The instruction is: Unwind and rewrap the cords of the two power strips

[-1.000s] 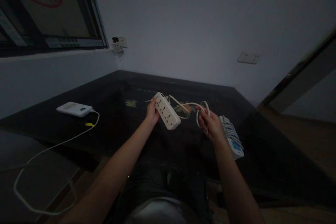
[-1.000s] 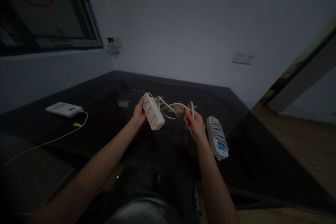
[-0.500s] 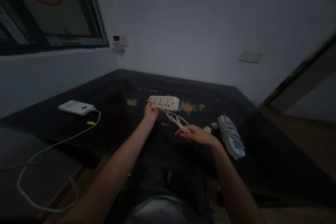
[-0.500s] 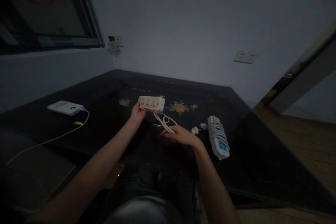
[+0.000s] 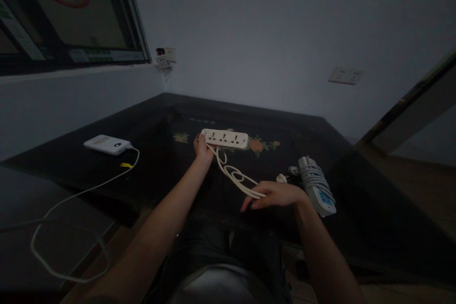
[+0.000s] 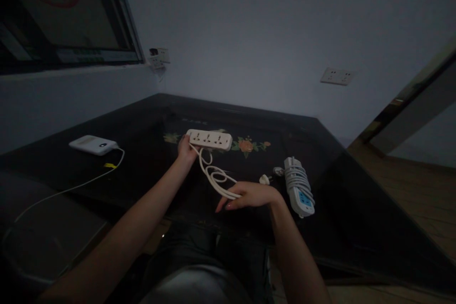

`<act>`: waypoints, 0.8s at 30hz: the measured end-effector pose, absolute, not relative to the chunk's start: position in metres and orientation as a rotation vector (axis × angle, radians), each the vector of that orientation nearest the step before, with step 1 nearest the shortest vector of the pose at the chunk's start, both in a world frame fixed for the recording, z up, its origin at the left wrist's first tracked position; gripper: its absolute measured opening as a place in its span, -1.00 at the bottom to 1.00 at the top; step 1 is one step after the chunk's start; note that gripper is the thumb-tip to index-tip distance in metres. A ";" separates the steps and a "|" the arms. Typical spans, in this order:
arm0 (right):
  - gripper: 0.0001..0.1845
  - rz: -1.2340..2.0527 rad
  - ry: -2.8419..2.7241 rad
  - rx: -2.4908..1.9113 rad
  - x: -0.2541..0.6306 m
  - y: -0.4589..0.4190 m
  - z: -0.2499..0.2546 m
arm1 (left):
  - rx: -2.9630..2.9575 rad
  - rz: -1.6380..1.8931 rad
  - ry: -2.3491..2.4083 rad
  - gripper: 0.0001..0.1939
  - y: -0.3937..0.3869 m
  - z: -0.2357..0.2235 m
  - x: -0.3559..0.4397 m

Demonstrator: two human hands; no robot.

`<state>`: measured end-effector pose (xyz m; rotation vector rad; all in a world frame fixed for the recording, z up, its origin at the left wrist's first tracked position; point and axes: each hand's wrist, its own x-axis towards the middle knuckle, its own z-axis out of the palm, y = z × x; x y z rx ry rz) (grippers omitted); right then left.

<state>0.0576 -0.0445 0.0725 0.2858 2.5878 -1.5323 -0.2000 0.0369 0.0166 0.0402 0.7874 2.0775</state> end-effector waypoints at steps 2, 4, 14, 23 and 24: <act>-0.61 -1.561 2.573 0.247 0.059 -0.048 0.077 | 0.057 2.128 0.868 -0.78 0.033 0.018 -0.193; -0.62 -1.573 2.587 0.215 0.061 -0.049 0.080 | 0.135 2.133 0.917 -0.76 0.030 0.018 -0.185; -0.61 -1.760 2.886 0.391 0.087 -0.037 0.076 | 0.446 1.826 1.067 -0.74 0.029 0.004 -0.159; -0.70 -2.197 2.927 1.067 0.087 -0.038 0.074 | 0.749 1.362 1.198 -0.80 0.026 -0.002 -0.164; -0.70 -2.190 2.961 1.136 0.085 -0.039 0.075 | 0.784 1.329 1.207 -0.80 0.025 -0.002 -0.164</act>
